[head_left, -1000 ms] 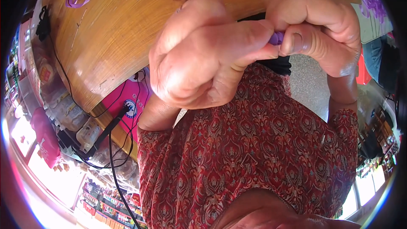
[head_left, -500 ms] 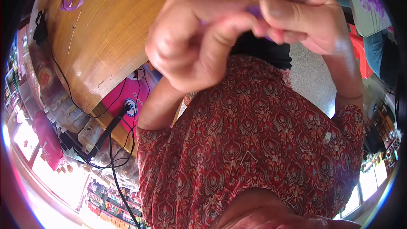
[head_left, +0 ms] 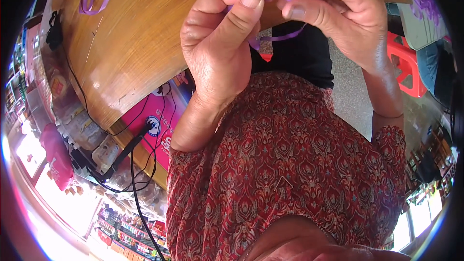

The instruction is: The person gathers a bundle of purple ribbons on a wooden table and picks them up one at a time. They then tie a knot at the end of each ribbon by hand to create small decorative loops.

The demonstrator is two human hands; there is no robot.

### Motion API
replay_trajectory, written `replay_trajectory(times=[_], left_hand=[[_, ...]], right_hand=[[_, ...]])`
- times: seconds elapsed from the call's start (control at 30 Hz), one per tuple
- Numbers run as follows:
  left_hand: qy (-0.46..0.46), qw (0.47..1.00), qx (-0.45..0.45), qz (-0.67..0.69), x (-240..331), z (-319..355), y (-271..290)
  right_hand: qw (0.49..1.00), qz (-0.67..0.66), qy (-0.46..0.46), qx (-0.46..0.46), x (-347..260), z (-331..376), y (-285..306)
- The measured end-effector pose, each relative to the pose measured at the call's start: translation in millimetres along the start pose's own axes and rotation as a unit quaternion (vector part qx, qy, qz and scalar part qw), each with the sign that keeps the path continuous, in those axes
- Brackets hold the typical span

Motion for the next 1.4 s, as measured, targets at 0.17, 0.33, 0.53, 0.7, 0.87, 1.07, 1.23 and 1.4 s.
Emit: replay_trajectory(times=[0.17, 0.33, 0.53, 0.7, 0.87, 1.07, 1.23, 1.4], left_hand=[[0.027, 0.997, -0.006, 0.069, -3, -2, 3], [0.003, 1.0, 0.0, 0.028, -2, 3, -2], [-0.011, 0.997, -0.055, 0.049, 1, 3, -8], [-0.132, 0.987, -0.086, -0.013, 17, 1, -13], [-0.128, 0.982, -0.137, 0.001, 18, -2, -28], [-0.142, 0.978, -0.151, 0.027, 23, -3, -35], [-0.229, 0.969, -0.087, -0.039, 34, -2, -22], [-0.173, 0.983, -0.028, 0.06, 25, -1, -18]], right_hand=[[0.97, 0.078, 0.217, 0.08, -8, 3, 5], [0.962, 0.131, 0.219, 0.097, -22, 5, 4], [0.958, 0.129, 0.191, 0.173, -9, 2, -4], [0.98, 0.021, 0.112, 0.161, -10, 9, -3], [0.987, -0.06, 0.127, 0.076, -20, 6, 0], [0.988, -0.069, 0.115, 0.082, -19, -2, -3], [0.988, -0.101, 0.026, 0.117, -20, 1, -7], [0.914, 0.121, 0.274, 0.274, -24, 11, -14]])
Point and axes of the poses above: each hand's wrist, its own z-axis away from the middle knuckle, its own y-axis out of the back of the hand, x = y × z, the point moved 6 cm from there along -z, towards the middle knuckle, and after that the axes turned 15 degrees about z, right-handed, at the moved point
